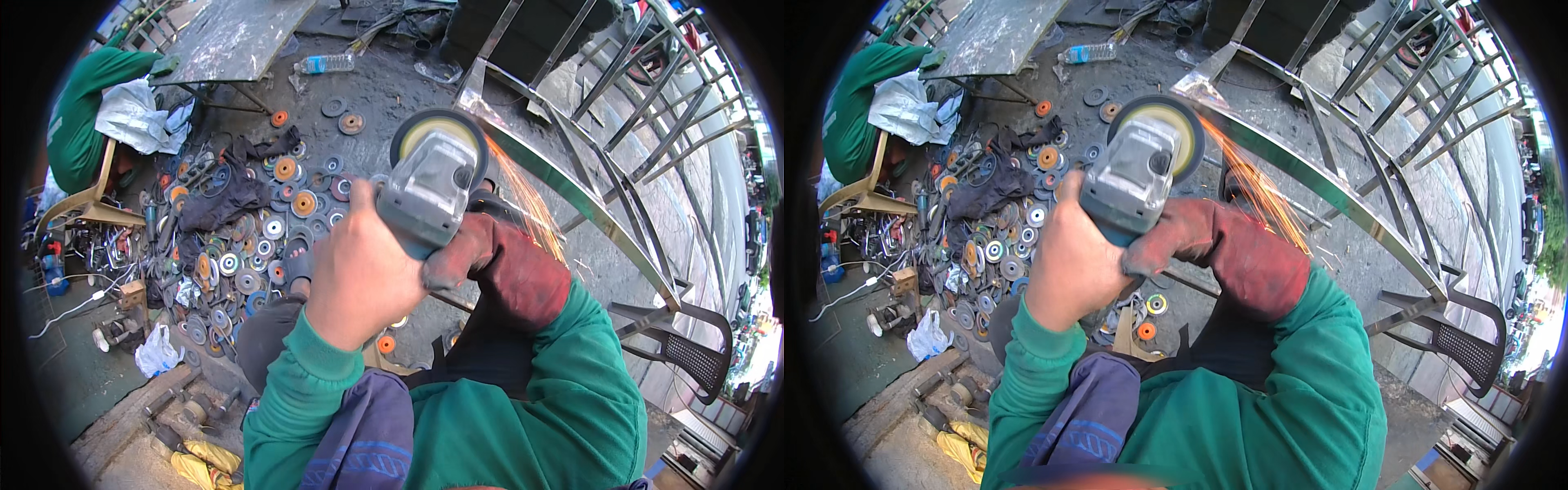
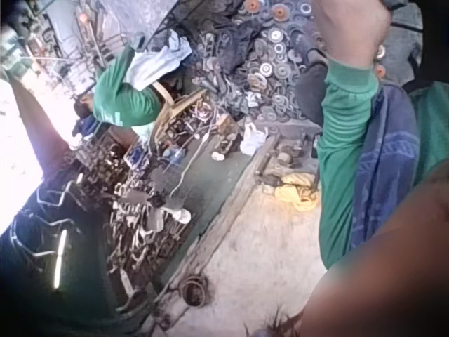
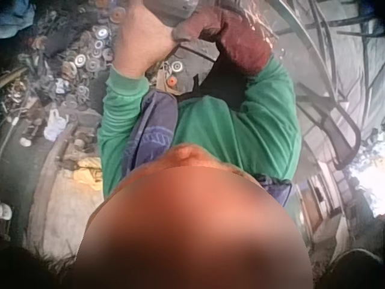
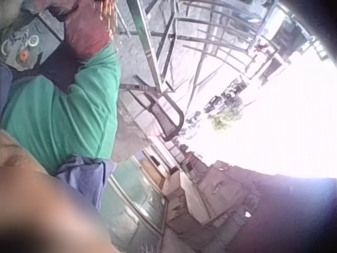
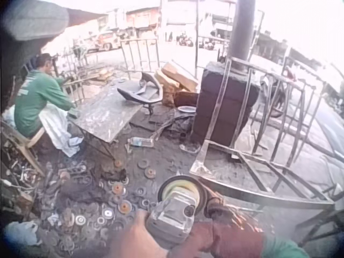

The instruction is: The person uses an angle grinder to smooth and polish a metal frame. They hold the frame with one hand and operate the grinder with the other, moving along the edges and joints to remove roughness and create a shiny finish.

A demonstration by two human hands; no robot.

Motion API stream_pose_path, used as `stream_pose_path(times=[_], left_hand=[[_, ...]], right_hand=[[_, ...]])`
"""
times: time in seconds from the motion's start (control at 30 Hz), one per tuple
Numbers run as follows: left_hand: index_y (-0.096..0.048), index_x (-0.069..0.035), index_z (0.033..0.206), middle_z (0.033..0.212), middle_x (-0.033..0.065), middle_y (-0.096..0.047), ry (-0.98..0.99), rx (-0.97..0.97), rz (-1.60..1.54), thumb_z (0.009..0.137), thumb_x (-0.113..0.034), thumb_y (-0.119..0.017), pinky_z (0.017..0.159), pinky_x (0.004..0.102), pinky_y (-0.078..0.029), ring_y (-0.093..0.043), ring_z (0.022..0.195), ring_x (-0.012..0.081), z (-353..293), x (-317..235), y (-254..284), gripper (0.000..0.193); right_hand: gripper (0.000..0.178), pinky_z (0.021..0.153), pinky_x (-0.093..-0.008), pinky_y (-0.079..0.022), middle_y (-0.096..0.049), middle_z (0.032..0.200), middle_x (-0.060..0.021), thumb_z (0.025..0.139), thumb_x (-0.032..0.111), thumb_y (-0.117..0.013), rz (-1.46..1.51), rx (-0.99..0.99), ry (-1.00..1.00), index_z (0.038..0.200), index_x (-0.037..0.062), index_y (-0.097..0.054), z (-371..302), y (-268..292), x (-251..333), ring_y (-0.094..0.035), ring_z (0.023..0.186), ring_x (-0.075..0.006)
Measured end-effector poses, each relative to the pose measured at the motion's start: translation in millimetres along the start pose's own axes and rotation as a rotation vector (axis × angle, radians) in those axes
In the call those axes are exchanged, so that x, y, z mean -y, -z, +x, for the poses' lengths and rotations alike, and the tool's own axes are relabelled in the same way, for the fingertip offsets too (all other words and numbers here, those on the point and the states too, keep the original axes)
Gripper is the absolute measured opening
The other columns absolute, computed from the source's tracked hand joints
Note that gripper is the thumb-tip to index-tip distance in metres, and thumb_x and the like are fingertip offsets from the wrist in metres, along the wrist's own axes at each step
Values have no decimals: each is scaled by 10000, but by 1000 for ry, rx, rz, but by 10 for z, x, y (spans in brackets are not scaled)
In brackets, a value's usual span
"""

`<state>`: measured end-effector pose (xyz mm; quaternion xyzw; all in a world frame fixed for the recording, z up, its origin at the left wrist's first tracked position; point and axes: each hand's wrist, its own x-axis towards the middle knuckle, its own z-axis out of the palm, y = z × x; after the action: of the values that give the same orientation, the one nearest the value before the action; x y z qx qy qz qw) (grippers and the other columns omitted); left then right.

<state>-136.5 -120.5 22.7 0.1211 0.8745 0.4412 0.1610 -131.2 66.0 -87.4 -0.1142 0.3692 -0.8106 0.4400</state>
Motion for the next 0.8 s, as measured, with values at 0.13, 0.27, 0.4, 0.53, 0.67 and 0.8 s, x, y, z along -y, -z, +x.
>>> stream_pose_path(times=[0.13,0.27,0.4,0.53,0.67,0.8], left_hand=[[-472,95,1193,945,328,-743,15,32,-40,692,-776,-882,816,539,-594,-756,939,505,-17,42,-33,1084],[-480,90,1220,955,325,-744,29,15,-15,677,-781,-888,818,536,-595,-755,942,504,-21,62,-43,1105],[-498,62,1176,981,317,-750,-5,1,-32,663,-742,-920,806,542,-597,-753,956,501,5,59,-46,1043],[-501,56,1183,980,317,-748,4,21,-68,648,-744,-929,797,544,-596,-753,957,496,10,45,-43,1053],[-495,68,1221,1011,316,-749,1,-12,-36,650,-703,-952,820,535,-606,-761,974,484,7,31,-44,1062],[-487,75,1227,991,310,-750,44,46,-30,664,-705,-946,810,541,-599,-758,956,492,3,20,-43,1066]], right_hand=[[881,837,-348,-598,-737,1221,-85,697,189,-980,38,-12,24,1469,31,-587,-4,-50,57,-710,1025,-168],[900,894,-359,-593,-723,1278,-92,700,183,-984,39,3,21,1489,42,-575,-16,-53,54,-700,1097,-183],[917,927,-359,-589,-718,1295,-75,710,181,-979,-67,-2,196,1511,44,-554,-37,-9,5,-686,1131,-179],[850,902,-349,-591,-721,1268,-69,718,142,-952,-119,22,122,1475,32,-582,-30,39,3,-689,1094,-169],[788,785,-329,-585,-733,1165,-78,724,114,-922,-14,-20,17,1440,31,-604,-23,12,35,-702,960,-155],[763,726,-324,-573,-736,1120,-81,726,136,-917,-41,-30,66,1417,16,-615,-40,-40,84,-703,903,-147]])
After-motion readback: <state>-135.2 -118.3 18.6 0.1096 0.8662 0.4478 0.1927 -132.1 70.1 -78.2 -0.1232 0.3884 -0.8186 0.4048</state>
